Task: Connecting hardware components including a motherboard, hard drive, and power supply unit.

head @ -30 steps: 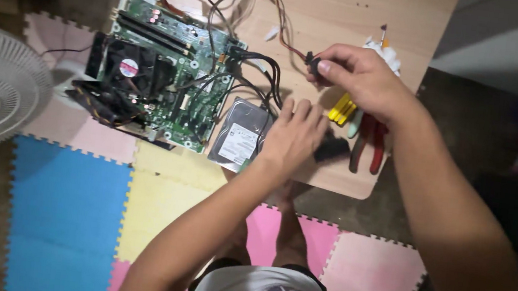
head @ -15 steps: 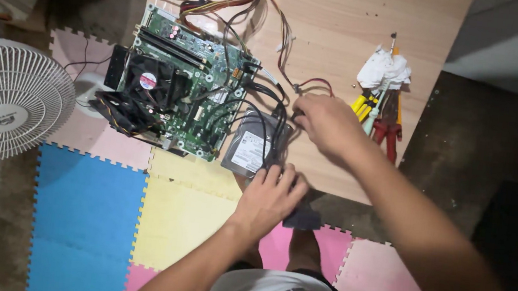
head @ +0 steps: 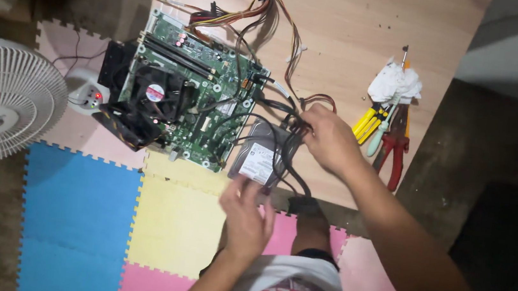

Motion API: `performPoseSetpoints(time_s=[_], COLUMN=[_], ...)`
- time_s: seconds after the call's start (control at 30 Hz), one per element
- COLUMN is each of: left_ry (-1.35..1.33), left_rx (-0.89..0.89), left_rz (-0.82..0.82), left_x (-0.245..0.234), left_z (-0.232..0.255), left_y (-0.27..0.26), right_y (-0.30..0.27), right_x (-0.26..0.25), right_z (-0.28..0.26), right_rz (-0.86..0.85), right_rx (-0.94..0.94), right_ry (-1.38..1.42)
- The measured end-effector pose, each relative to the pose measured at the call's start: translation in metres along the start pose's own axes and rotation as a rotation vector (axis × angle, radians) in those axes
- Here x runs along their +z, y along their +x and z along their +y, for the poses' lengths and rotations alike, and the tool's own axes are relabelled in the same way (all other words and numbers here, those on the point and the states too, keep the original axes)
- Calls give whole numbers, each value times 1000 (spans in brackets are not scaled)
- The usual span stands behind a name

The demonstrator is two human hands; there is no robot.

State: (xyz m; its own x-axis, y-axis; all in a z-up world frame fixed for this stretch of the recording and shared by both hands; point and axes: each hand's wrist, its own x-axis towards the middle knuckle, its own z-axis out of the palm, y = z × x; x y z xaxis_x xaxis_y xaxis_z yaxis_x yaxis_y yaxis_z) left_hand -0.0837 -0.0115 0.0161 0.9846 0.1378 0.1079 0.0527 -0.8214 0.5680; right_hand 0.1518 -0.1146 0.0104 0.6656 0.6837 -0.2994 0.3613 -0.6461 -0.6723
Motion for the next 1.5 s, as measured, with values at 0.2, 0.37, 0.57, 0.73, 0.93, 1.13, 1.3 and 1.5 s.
performPoseSetpoints(time_s=[0.2,0.37,0.57,0.73,0.93,1.13,1.3,1.5], left_ry=[138,190,228,221,224,235,264,208], left_rx=[-454,-648,-626,-619,-578,-555,-537,-562], left_rz=[70,-20,1,11,32,34,57,62], left_x=[-1,19,37,48,53,53,55,58], left_z=[13,9,7,6,4,2,3,3], left_y=[54,63,53,43,36,37,38,38], right_y=[6,11,16,16,18,23,24,21], right_x=[-8,-7,-13,-21,-22,-24,-23,-20], right_z=[15,35,42,41,42,46,47,46], right_rz=[119,85,31,32,18,-33,-58,-73], right_rx=[-153,-236,-304,-332,-323,-350,-356,-339], right_ry=[97,151,166,156,184,189,222,191])
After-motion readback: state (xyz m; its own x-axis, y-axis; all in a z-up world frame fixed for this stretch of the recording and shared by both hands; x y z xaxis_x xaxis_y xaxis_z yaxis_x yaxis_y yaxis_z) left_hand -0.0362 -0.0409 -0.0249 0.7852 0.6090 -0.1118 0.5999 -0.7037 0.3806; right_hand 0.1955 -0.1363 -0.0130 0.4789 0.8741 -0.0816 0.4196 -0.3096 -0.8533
